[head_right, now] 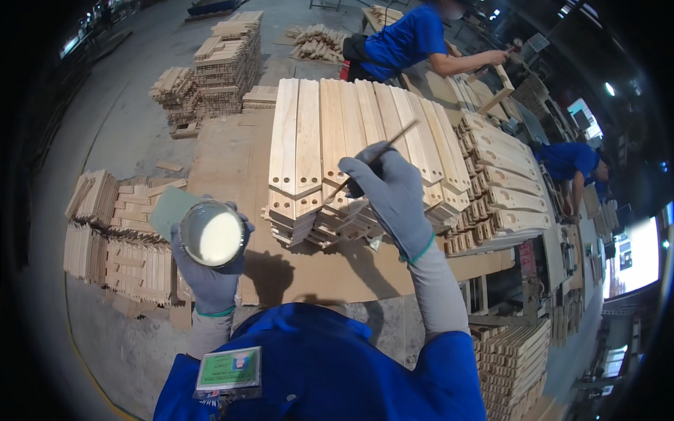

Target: The person applies a white liquid to the edges and holes of stacked wooden pieces using a brush and a small container. They repeatedly dip the brush into the container and apply the liquid to multiple pieces in a factory setting.

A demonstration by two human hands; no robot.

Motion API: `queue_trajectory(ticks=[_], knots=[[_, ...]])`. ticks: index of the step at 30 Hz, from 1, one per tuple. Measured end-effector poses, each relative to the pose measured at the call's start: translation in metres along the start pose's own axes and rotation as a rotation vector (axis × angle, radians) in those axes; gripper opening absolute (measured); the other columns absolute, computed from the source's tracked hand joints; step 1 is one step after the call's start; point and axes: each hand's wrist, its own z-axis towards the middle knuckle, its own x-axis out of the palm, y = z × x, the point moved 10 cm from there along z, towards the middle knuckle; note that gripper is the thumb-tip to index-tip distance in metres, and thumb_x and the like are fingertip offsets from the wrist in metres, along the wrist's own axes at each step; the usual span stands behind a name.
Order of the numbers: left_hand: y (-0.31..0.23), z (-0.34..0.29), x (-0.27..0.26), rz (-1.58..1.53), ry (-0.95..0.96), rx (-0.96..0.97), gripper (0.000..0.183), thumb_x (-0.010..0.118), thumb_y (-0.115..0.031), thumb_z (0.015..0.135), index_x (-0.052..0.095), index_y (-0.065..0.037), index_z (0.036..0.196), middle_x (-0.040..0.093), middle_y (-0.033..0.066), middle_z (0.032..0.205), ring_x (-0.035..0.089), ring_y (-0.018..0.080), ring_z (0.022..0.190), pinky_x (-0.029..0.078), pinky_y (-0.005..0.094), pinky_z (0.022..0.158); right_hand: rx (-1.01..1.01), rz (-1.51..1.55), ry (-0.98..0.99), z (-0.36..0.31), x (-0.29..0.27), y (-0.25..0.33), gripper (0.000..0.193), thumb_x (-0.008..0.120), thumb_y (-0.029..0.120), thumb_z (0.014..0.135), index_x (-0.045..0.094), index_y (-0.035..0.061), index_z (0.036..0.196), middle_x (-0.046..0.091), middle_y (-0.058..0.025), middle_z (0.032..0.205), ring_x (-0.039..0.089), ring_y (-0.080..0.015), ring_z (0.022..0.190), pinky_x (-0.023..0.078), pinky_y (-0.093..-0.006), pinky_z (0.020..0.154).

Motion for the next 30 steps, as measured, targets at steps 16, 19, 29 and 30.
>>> queue_trajectory(ticks=[16,19,29,30], knots=[[-0.012,0.001,-0.001,-0.161,0.050,-0.028,0.061,0.046,-0.048,0.094,0.041,-0.005,0.136,0.049,0.0238,0.125,0.051,0.0360,0.113,0.042,0.0489,0.102,-0.076,-0.232,0.053,0.017,0.012,-0.022,0.026,0.068,0.021,0.085,0.061,-0.0026,0.077,0.059,-0.0076,0.060,0.057,-0.0139,0.051,0.043,-0.0291,0.050],[-0.012,0.002,0.003,-0.172,0.084,-0.042,0.061,0.046,-0.048,0.094,0.041,-0.004,0.136,0.049,0.0238,0.125,0.051,0.0364,0.113,0.042,0.0488,0.102,-0.082,-0.262,0.048,0.018,0.000,-0.023,0.026,0.068,0.021,0.085,0.061,-0.0030,0.078,0.059,-0.0081,0.060,0.057,-0.0138,0.051,0.044,-0.0292,0.051],[-0.009,0.004,0.001,-0.087,0.024,-0.020,0.062,0.038,-0.049,0.096,0.039,-0.003,0.136,0.051,0.0225,0.122,0.053,0.0358,0.108,0.045,0.0496,0.095,-0.139,-0.317,0.085,0.021,0.003,-0.040,0.034,0.070,0.021,0.083,0.054,-0.0045,0.067,0.057,-0.0106,0.062,0.054,-0.0185,0.051,0.041,-0.0332,0.050],[-0.009,0.004,0.001,-0.078,0.009,-0.014,0.062,0.036,-0.050,0.096,0.038,-0.002,0.136,0.052,0.0219,0.121,0.054,0.0353,0.107,0.046,0.0497,0.094,-0.140,-0.328,0.081,0.021,0.001,-0.037,0.033,0.070,0.021,0.083,0.055,-0.0043,0.069,0.058,-0.0102,0.062,0.054,-0.0173,0.051,0.042,-0.0322,0.050]])
